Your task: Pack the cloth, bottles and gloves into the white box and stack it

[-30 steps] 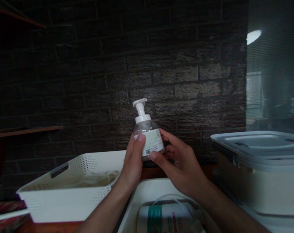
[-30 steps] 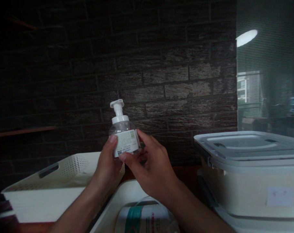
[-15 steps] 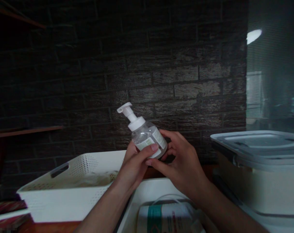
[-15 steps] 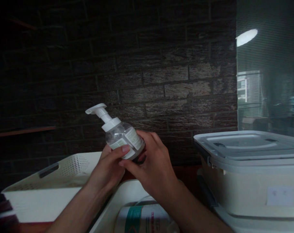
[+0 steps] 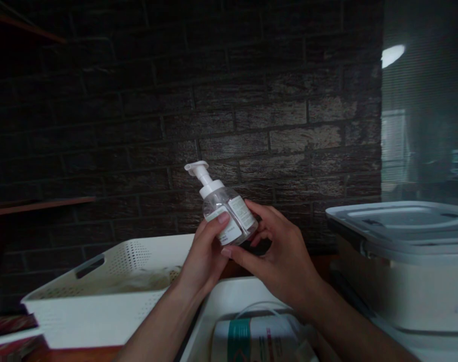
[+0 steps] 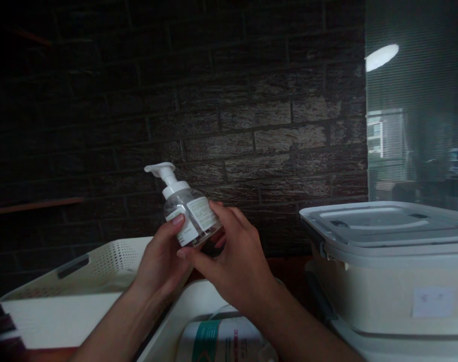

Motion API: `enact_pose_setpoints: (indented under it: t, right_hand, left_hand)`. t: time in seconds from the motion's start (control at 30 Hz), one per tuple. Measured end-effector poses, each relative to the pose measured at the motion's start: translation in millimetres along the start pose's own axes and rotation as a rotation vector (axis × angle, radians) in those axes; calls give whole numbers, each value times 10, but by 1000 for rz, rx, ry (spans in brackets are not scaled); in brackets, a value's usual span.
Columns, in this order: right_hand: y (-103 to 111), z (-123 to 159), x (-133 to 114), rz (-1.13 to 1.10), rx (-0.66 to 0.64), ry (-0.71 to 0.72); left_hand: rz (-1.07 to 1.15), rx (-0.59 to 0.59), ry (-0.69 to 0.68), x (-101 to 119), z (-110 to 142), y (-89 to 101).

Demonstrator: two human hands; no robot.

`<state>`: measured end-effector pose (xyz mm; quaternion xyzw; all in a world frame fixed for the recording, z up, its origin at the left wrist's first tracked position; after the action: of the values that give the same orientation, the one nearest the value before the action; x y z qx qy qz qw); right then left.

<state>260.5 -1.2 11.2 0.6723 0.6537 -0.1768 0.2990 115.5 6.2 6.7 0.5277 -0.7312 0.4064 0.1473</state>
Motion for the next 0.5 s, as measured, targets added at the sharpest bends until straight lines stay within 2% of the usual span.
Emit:
enact_pose_setpoints:
  t: [0.07, 0.17, 0.27, 0.5]
  right_hand:
    - [-11, 0, 30, -38, -3, -30]
    - [-56, -13, 99, -221, -57, -110]
    - [-92, -35, 163, -340, -94, -175]
    - [-38, -78, 216, -70, -4, -126]
  left_hand:
    - [31, -29, -2, 14, -11, -8]
    - [56, -87, -21, 11, -25, -22]
    - [-22, -127, -65, -28, -43, -2]
    - [-293, -264, -166, -22, -39, -38]
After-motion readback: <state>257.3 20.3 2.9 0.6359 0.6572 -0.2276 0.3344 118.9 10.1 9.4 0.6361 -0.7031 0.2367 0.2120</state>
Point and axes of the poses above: each hand's wrist, its own z-axis away from the middle knuckle, its own y-axis out of the back of the hand, x = y × z, the point moved 5 cm from there along -z, towards the middle knuckle, and after that the axes turned 11 degrees about -y, right-handed, at the moved point
